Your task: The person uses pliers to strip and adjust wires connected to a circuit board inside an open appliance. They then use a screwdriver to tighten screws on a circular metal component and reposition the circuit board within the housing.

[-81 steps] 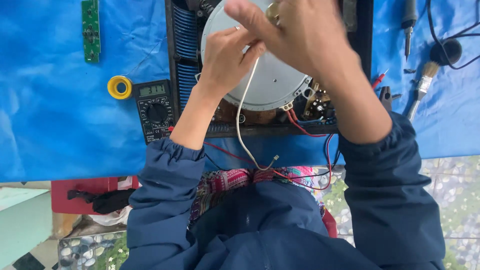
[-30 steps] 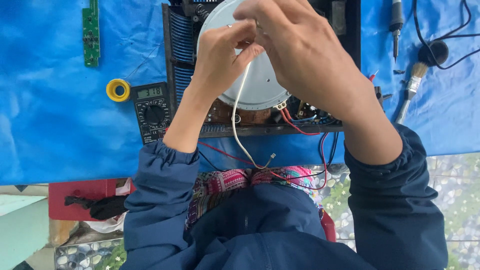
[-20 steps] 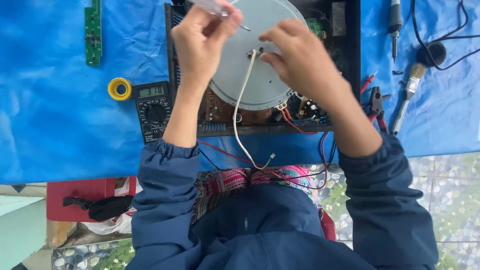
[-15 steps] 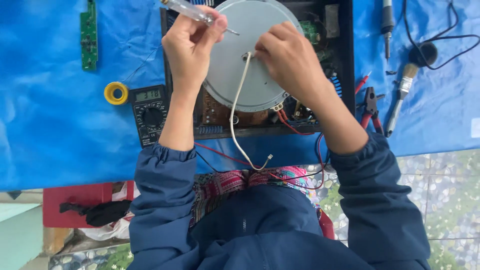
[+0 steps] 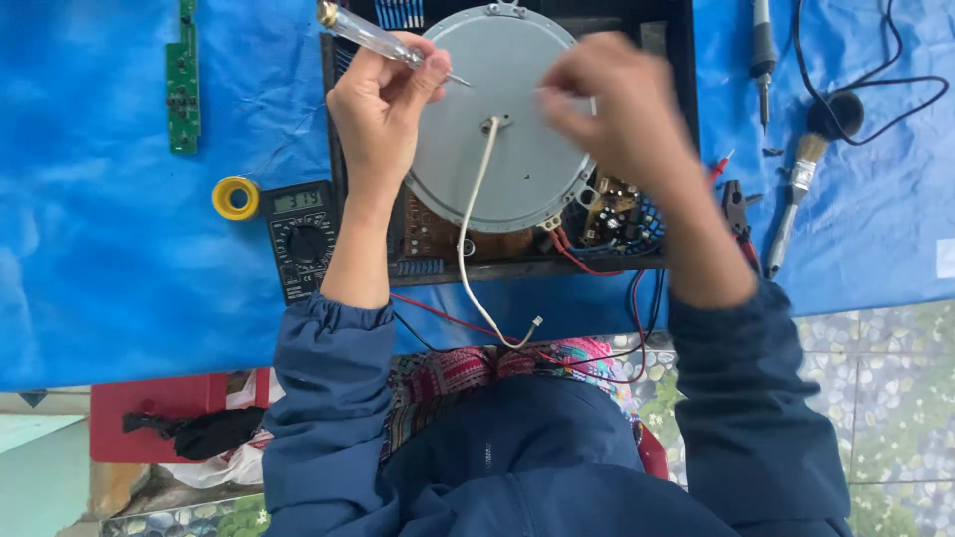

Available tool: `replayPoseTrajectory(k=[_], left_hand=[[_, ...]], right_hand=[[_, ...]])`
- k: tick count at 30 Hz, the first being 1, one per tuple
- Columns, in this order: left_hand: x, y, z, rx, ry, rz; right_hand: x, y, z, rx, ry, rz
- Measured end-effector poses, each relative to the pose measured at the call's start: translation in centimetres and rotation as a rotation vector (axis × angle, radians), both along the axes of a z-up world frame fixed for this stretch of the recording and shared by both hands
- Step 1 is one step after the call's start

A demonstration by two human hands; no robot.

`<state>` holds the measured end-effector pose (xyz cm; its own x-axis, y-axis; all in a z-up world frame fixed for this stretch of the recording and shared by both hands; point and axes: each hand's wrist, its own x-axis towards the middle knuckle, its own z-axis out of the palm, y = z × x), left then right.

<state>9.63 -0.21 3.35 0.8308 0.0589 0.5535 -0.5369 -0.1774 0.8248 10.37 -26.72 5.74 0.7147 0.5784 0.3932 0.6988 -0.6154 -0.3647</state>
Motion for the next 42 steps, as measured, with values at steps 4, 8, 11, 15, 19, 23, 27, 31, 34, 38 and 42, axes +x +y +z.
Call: replayPoseTrajectory(k=[4,8,11,15,19,23,27,31,34,38,42], left_hand=[[-0.3,0.2,0.2,-0.024,0.017,0.000],[-0.2,0.3,0.2,-0.029,-0.002,-0.006],[-0.2,0.2,0.2,-0.032,0.022,0.015],[-0.6,0.2,1.2,-0.016,0.039,-0.025],[-1.0,1.0,2.2,0.092,-0.003,-0.096],[-1.3,0.6,3.5,0.243,-0.011,-0.074],[-2.5,-2.4,4.4,0.476,-0.176,-0.183],[-4.4,-3.9,6.3,0.581,-0.172,-0.217],[-5.9,-2.2,6.6,0.610,-0.023,-0.080],[-8.1,-0.2,3.4,0.977,0.130,0.274],[-8.9,-2.5,1.5,0.898,0.530,-0.005]], right_hand=[[-3.8,-10.0,0.8,0.042,-0.038,-0.313],[-7.5,-20.1,-3.7,-0.137,-0.094,-0.647],[-9.1,-23.6,-6.5,-0.208,0.009,-0.650],[-9.5,-24.4,-9.0,-0.258,0.030,-0.617],[-8.7,-25.9,-10.9,-0.369,0.037,-0.604],[-8.3,-20.5,-4.9,-0.375,-0.077,-0.626],[-9.0,-6.9,4.9,0.328,0.291,-0.300],[-7.3,2.4,6.8,0.497,0.441,-0.126],[-7.0,5.2,7.2,0.442,0.337,-0.102],[-5.5,4.7,6.4,0.534,0.281,-0.056],[-5.1,5.1,6.0,0.385,0.224,-0.063]])
